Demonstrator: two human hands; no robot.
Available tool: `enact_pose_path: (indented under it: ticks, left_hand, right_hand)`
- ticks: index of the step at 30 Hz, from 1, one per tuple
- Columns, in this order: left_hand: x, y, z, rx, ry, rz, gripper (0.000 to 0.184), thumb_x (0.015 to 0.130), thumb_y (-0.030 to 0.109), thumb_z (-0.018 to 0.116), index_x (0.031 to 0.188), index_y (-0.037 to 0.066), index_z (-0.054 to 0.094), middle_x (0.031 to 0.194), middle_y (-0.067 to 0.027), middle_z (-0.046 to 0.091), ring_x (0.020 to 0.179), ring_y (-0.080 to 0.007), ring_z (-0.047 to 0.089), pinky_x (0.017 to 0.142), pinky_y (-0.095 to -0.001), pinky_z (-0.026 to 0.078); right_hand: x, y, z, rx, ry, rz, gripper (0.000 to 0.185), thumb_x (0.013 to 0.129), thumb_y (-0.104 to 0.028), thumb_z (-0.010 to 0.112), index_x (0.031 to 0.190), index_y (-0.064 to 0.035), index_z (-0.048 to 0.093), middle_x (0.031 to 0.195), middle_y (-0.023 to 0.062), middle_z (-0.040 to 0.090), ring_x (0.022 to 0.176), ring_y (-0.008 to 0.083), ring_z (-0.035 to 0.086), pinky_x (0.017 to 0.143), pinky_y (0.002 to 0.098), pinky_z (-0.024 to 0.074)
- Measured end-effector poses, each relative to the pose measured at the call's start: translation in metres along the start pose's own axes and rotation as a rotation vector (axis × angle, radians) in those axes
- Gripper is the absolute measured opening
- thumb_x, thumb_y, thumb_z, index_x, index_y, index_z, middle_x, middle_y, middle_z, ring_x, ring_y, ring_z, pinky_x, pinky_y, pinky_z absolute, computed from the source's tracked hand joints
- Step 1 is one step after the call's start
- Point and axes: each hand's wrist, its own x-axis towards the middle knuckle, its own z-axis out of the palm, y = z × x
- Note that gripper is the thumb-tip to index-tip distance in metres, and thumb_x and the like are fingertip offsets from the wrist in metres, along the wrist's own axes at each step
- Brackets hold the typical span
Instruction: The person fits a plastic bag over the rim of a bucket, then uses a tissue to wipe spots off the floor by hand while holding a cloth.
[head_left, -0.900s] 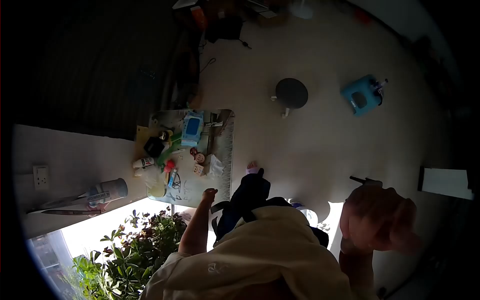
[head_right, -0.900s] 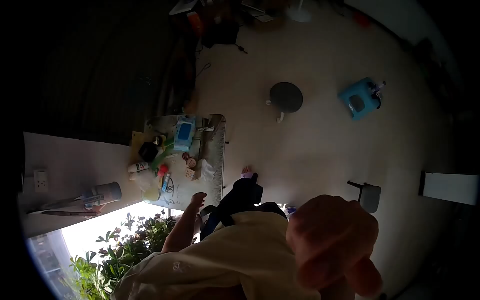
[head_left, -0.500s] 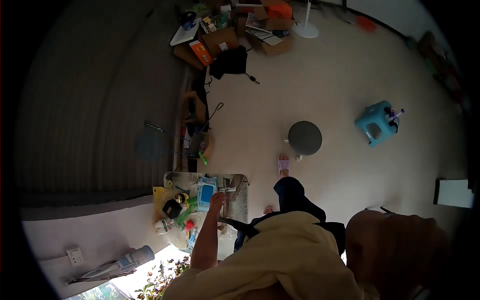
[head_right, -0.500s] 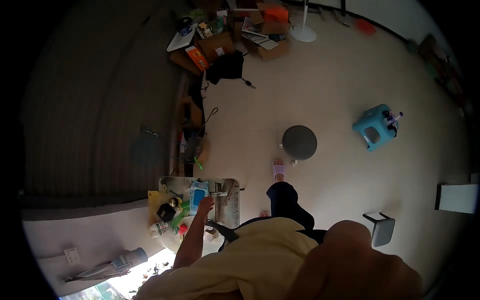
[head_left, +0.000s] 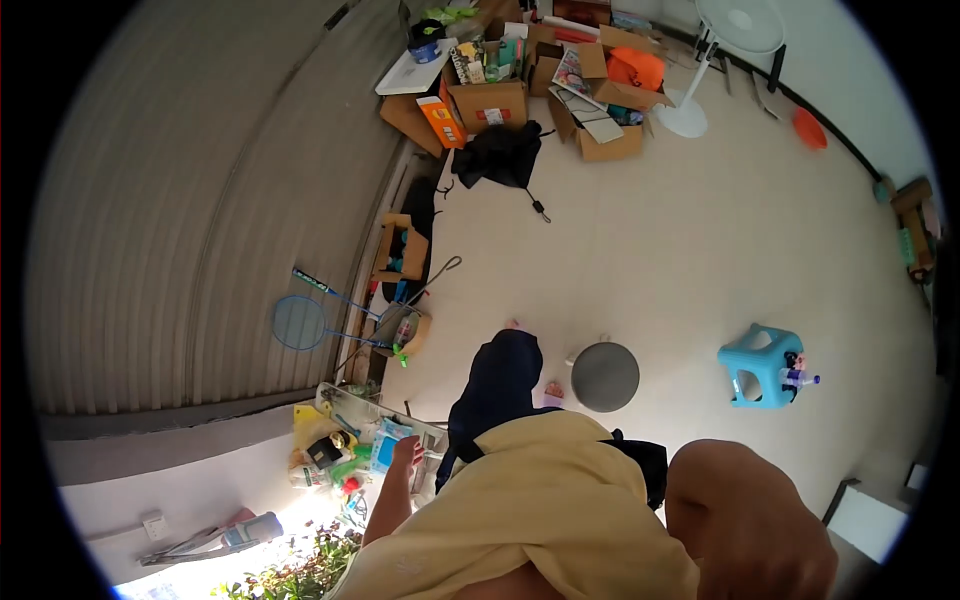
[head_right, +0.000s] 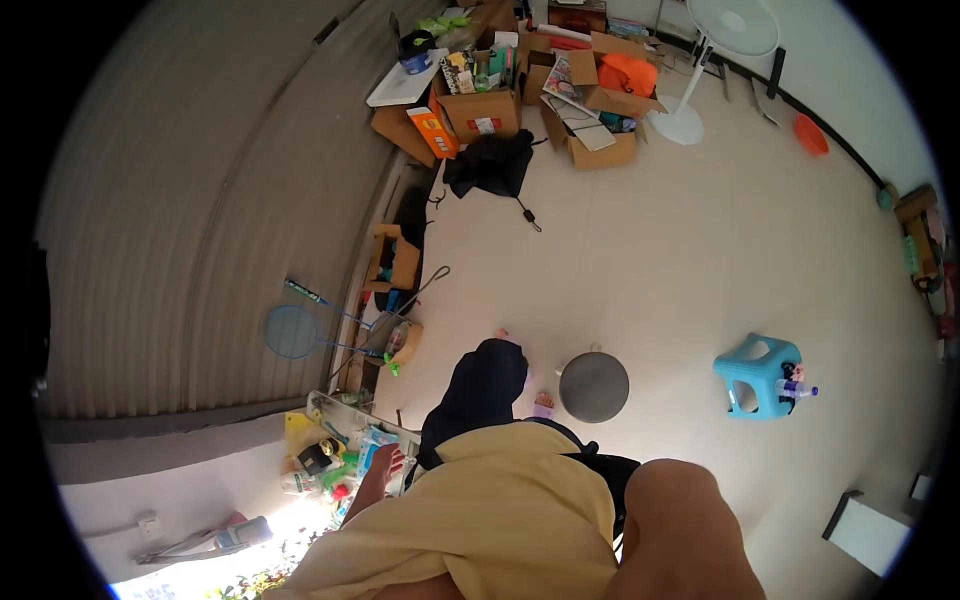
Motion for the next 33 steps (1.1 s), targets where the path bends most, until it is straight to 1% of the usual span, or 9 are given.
enact_pose_path:
  ticks: [4,6,7,9,11,15,21,27,33]
  left_hand:
    - [0.038,0.069,0.038,0.006,-0.034,0.041,0.030,0.080,0.033,0.059,0.103,0.013,0.055,0.096,-0.0036,0.058,0.088,-0.0205,0.058,0.075,-0.0381,0.044]
    - [0.067,0.118,0.056,0.041,-0.059,0.023,0.034,0.081,0.034,0.059,0.106,0.012,0.055,0.098,-0.0051,0.058,0.090,-0.0208,0.058,0.076,-0.0393,0.044]
    - [0.078,0.145,0.067,0.065,-0.057,0.013,0.033,0.080,0.034,0.059,0.105,0.012,0.056,0.096,-0.0053,0.059,0.088,-0.0204,0.058,0.075,-0.0395,0.044]
    - [0.106,0.216,0.092,0.080,-0.069,0.021,0.033,0.080,0.034,0.059,0.104,0.012,0.056,0.094,-0.0054,0.059,0.086,-0.0200,0.059,0.074,-0.0396,0.044]
    - [0.136,0.280,0.108,0.162,-0.064,0.019,0.032,0.079,0.033,0.060,0.102,0.011,0.056,0.088,-0.0050,0.059,0.080,-0.0183,0.057,0.070,-0.0383,0.044]
    - [0.144,0.470,0.167,0.059,-0.167,0.360,0.014,0.075,0.024,0.055,0.069,0.011,0.055,0.055,0.0017,0.045,0.051,-0.0106,0.045,0.047,-0.0247,0.035]
    - [0.097,0.681,0.244,0.033,-0.231,0.694,0.021,0.083,0.019,0.056,0.098,0.004,0.060,0.085,-0.0025,0.060,0.081,-0.0122,0.055,0.074,-0.0228,0.042]
    - [0.106,0.710,0.282,0.054,-0.192,0.821,0.026,0.083,0.020,0.058,0.102,0.002,0.060,0.089,-0.0057,0.062,0.084,-0.0137,0.057,0.076,-0.0244,0.043]
    - [0.186,0.594,0.262,0.275,-0.057,0.404,0.024,0.079,0.027,0.061,0.084,0.004,0.060,0.075,-0.0040,0.058,0.070,-0.0125,0.053,0.063,-0.0227,0.042]
  right_hand:
    - [-0.007,-0.002,-0.097,-0.224,-0.221,0.055,0.024,0.089,-0.020,0.048,0.103,-0.0056,0.062,0.058,-0.0018,0.048,0.047,0.0089,0.046,0.046,0.0200,0.0336]
    - [-0.013,-0.006,-0.159,-0.272,-0.352,0.326,0.035,0.089,-0.011,0.042,0.054,-0.0119,0.038,0.053,0.0068,0.050,0.046,0.0149,0.049,0.032,0.0258,0.0278]
    - [-0.005,-0.003,-0.190,-0.248,-0.347,0.310,0.035,0.088,-0.016,0.048,0.055,-0.0093,0.044,0.062,0.0069,0.052,0.055,0.0174,0.051,0.039,0.0276,0.0349]
    - [-0.018,-0.003,-0.246,-0.301,-0.084,0.405,0.032,0.084,-0.023,0.058,0.063,0.0013,0.051,0.057,0.0084,0.049,0.048,0.0264,0.050,0.045,0.0314,0.0369]
    - [-0.038,-0.005,-0.302,-0.488,0.399,0.607,0.032,0.083,-0.024,0.059,0.094,0.0052,0.063,0.063,0.0078,0.056,0.048,0.0154,0.049,0.045,0.0266,0.0359]
    - [-0.096,-0.004,-0.424,-0.524,1.344,0.959,0.030,0.085,-0.024,0.053,0.103,-0.0014,0.061,0.061,0.0004,0.051,0.053,0.0062,0.044,0.048,0.0206,0.0367]
    - [-0.354,-0.068,-0.451,-0.799,1.999,1.376,0.022,0.082,-0.022,0.055,0.095,-0.0057,0.063,0.065,0.0047,0.056,0.053,0.0109,0.052,0.045,0.0239,0.0432]
    - [-0.434,-0.133,-0.448,-0.582,2.386,1.713,0.021,0.079,-0.022,0.058,0.096,-0.0098,0.060,0.073,0.0088,0.058,0.060,0.0175,0.056,0.053,0.0321,0.0502]
    - [-0.412,-0.152,-0.662,-0.725,2.013,1.670,0.021,0.080,-0.023,0.058,0.094,-0.0075,0.060,0.070,0.0079,0.059,0.056,0.0157,0.055,0.051,0.0296,0.0485]
